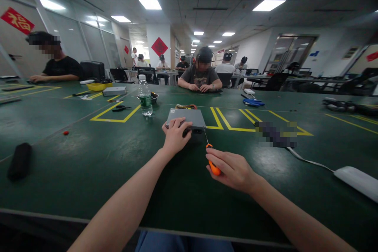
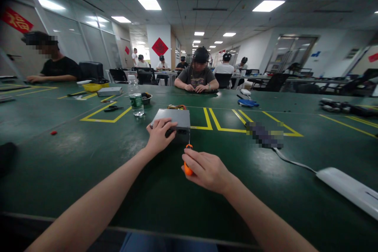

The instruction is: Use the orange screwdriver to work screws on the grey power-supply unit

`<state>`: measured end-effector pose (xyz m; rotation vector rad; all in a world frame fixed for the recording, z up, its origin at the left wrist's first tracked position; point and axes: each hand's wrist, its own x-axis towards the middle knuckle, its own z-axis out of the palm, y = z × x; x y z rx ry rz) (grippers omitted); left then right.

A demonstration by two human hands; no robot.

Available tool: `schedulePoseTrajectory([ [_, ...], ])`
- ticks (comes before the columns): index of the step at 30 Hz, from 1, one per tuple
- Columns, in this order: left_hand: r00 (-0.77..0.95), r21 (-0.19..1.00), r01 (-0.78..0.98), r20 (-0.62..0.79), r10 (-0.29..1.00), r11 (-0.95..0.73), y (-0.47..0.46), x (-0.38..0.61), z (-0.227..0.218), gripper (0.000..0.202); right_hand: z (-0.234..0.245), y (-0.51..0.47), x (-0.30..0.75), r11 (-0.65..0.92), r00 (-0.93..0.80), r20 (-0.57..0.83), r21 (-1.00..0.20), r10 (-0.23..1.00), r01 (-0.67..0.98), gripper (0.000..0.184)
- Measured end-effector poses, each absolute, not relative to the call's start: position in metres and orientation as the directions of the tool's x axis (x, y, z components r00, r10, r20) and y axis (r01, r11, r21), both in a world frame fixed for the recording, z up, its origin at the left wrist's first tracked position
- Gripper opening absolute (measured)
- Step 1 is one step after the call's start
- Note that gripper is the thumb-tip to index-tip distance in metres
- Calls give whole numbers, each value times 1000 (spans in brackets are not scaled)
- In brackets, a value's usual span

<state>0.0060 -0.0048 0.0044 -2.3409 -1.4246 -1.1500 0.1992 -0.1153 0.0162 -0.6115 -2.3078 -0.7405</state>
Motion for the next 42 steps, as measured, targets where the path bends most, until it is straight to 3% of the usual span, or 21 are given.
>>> schedulePoseTrajectory([
  [20,238,245,816,682,691,-523,-4,7,4,25,17,-121,192,738,-667,669,259,328,623,32],
  [26,253,240,807,685,683,-540,-4,6,5,25,18,-120,193,620,-650,706,384,279,684,13],
  [32,244,250,811,677,695,-529,-4,6,5,25,21,-123,192,540,-646,664,409,378,736,12],
  [37,243,258,812,666,705,-523,-4,6,5,27,19,-127,186,607,-632,637,306,441,733,29],
  [42,243,252,810,677,695,-529,-3,6,3,26,18,-127,189,683,-641,652,250,406,686,24],
])
